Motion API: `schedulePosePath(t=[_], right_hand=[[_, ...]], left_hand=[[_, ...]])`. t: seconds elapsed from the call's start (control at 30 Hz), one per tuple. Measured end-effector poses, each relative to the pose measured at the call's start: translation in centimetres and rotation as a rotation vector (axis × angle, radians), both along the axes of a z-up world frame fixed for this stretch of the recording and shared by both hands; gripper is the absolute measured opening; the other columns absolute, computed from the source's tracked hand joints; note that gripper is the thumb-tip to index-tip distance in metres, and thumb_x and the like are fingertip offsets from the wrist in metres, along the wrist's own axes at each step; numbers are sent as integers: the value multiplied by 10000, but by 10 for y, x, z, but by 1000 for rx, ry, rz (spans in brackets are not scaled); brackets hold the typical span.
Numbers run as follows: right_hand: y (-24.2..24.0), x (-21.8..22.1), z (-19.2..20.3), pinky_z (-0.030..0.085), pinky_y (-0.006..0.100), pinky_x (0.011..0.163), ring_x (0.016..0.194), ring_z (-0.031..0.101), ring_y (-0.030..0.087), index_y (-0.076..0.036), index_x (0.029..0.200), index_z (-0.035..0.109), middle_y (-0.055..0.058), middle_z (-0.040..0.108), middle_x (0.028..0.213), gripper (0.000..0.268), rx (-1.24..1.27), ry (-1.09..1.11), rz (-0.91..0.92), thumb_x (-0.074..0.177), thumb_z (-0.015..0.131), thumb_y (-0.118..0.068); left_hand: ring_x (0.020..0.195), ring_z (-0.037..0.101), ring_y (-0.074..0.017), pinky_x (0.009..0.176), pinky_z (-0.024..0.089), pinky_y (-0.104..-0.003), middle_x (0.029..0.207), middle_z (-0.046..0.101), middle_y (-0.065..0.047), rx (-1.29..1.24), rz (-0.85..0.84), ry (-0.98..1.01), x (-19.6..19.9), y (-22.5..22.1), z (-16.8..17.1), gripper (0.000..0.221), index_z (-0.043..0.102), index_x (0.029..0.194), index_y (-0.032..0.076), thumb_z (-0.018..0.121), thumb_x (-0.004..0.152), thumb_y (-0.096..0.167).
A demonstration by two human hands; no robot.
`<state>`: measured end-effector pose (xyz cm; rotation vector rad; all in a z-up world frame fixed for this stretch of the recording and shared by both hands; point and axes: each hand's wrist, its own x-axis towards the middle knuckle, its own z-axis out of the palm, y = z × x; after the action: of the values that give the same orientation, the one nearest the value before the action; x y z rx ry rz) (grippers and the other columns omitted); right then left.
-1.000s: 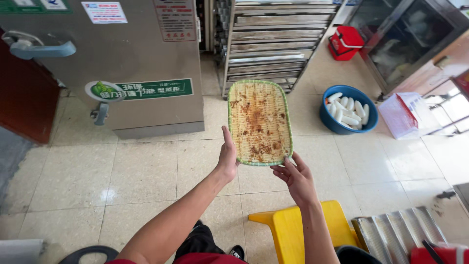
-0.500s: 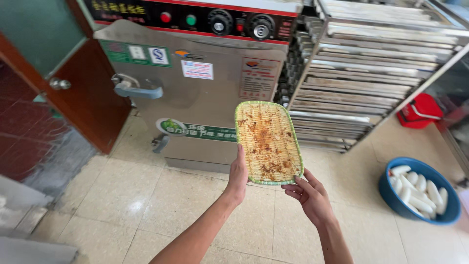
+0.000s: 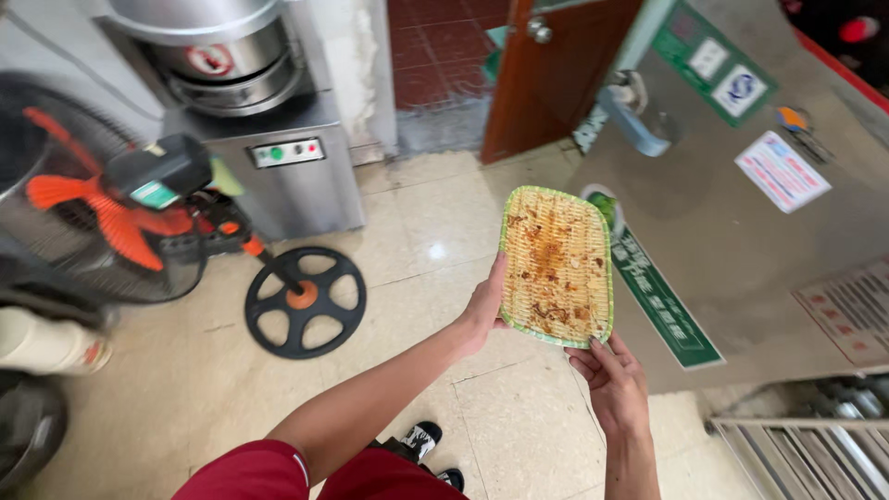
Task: The person holds a wire, moves a small tray into a machine, handles small packets and a syringe, wipes a stainless steel counter with a cloth, and carries a blue bowl and a grater.
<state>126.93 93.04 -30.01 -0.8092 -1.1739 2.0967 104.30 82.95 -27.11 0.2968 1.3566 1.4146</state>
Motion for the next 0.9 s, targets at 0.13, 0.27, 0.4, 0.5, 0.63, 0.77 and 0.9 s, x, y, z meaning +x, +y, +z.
schedulePosePath(t=[0.13,0.27,0.4,0.5,0.63,0.77,0.9], right_hand=[[-2,-54,-14,589,305,789,895,746,216,43,1431,532,151,750,1074,454,-15,-28,124,990,534,-61],[2,-107,-24,593,307,789,883,746,210,34,1433,536,147,746,1078,454,-33,-15,254,989,534,-61],[16,-162,-32,590,301,775,891,744,201,10,1427,549,135,747,1085,451,-16,-56,356,982,533,-61],[25,-217,-46,590,309,778,901,749,217,26,1385,562,143,748,1086,402,-16,-84,411,995,534,-67],[34,-302,-72,599,310,808,918,748,209,14,1360,572,141,751,1095,382,12,-151,489,990,521,-65],[48,-401,-101,595,316,826,940,740,206,2,1357,577,139,743,1109,375,37,-255,548,993,518,-68],[61,-503,-135,600,326,868,980,743,229,29,1321,560,151,730,1147,334,29,-303,612,1002,517,-59]], left_hand=[[1161,683,-244,966,568,-430,1347,664,-113,-24,89,-26,-33,-45,-1,973,470,1509,149,180,876,829],[1113,702,-276,948,582,-438,1327,663,-150,-5,232,-35,-71,-74,-16,931,428,1527,135,218,898,788],[1063,679,-276,926,566,-428,1291,646,-153,4,475,-77,-115,-92,-41,805,416,1519,120,312,969,698],[1027,673,-238,872,565,-405,1243,664,-141,28,653,-6,-160,-98,-62,626,514,1454,110,442,989,523],[1007,651,-194,842,548,-354,1184,679,-127,139,888,150,-236,-113,-82,446,586,1370,81,512,1025,355],[924,709,-202,798,545,-329,1041,734,-103,198,882,118,-304,-142,-74,380,615,1305,72,476,1041,308],[895,723,-216,814,555,-327,993,737,-100,210,892,99,-351,-167,-57,370,623,1282,52,476,1060,309]])
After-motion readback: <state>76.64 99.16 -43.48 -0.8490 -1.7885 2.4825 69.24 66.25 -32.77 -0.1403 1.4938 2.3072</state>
